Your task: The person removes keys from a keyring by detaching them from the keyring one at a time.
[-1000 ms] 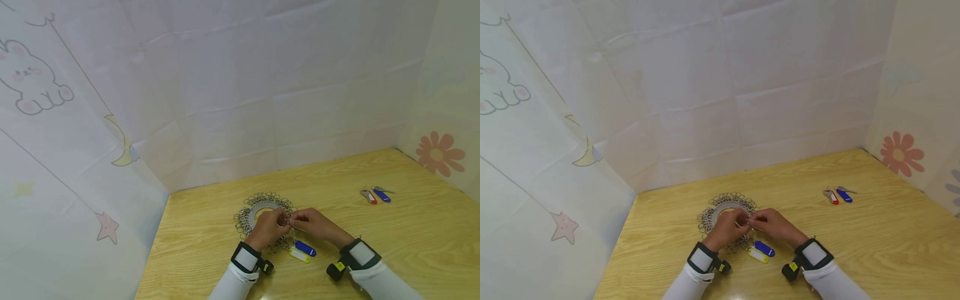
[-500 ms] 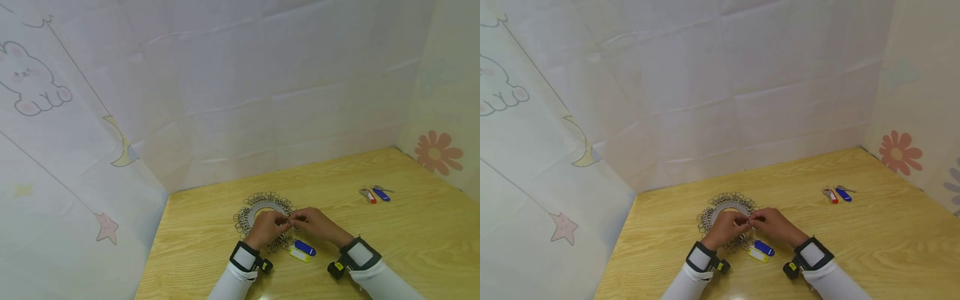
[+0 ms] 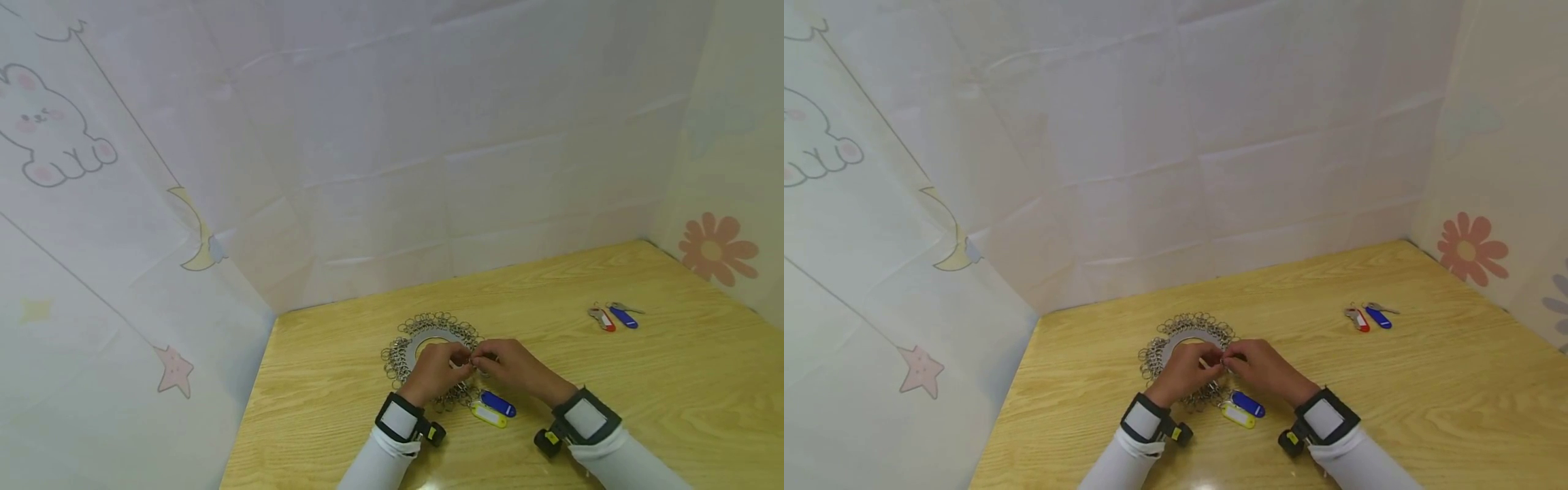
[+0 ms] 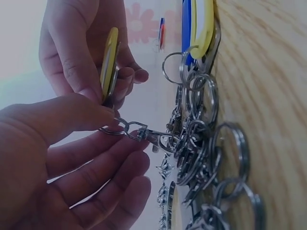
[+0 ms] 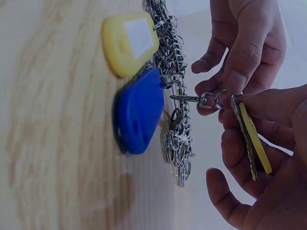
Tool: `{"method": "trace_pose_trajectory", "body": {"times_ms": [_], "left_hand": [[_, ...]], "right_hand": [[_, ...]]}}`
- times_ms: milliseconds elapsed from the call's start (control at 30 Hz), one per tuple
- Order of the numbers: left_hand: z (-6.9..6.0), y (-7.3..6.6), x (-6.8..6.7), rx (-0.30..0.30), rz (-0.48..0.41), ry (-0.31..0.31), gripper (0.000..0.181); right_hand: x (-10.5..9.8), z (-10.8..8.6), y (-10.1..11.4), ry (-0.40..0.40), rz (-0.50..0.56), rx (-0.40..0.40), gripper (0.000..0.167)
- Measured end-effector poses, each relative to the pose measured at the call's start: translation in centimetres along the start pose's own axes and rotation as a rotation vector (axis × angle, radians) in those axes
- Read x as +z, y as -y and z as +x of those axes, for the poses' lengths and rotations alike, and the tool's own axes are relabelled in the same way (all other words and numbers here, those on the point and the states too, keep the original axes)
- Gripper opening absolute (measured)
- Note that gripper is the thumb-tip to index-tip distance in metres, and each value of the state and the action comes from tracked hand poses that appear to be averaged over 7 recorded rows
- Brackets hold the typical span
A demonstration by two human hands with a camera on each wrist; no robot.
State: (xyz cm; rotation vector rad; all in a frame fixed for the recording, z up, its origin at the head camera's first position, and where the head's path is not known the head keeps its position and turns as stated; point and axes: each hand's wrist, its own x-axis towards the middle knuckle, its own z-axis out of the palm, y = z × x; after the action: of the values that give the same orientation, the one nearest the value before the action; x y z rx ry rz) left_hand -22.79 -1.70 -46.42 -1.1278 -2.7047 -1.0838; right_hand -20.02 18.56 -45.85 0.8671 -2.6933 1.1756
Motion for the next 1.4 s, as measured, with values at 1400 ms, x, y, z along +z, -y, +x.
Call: {"method": "trace_pose_trajectory", "body": {"times_ms": [1400], "left_hand": [[0.09,0.25,0.11,0.004,-0.033,-0.027,0.012]], "right_hand": [[0.43,0.02,0.11,-0.052,0.029,0.003,0.011]]}}
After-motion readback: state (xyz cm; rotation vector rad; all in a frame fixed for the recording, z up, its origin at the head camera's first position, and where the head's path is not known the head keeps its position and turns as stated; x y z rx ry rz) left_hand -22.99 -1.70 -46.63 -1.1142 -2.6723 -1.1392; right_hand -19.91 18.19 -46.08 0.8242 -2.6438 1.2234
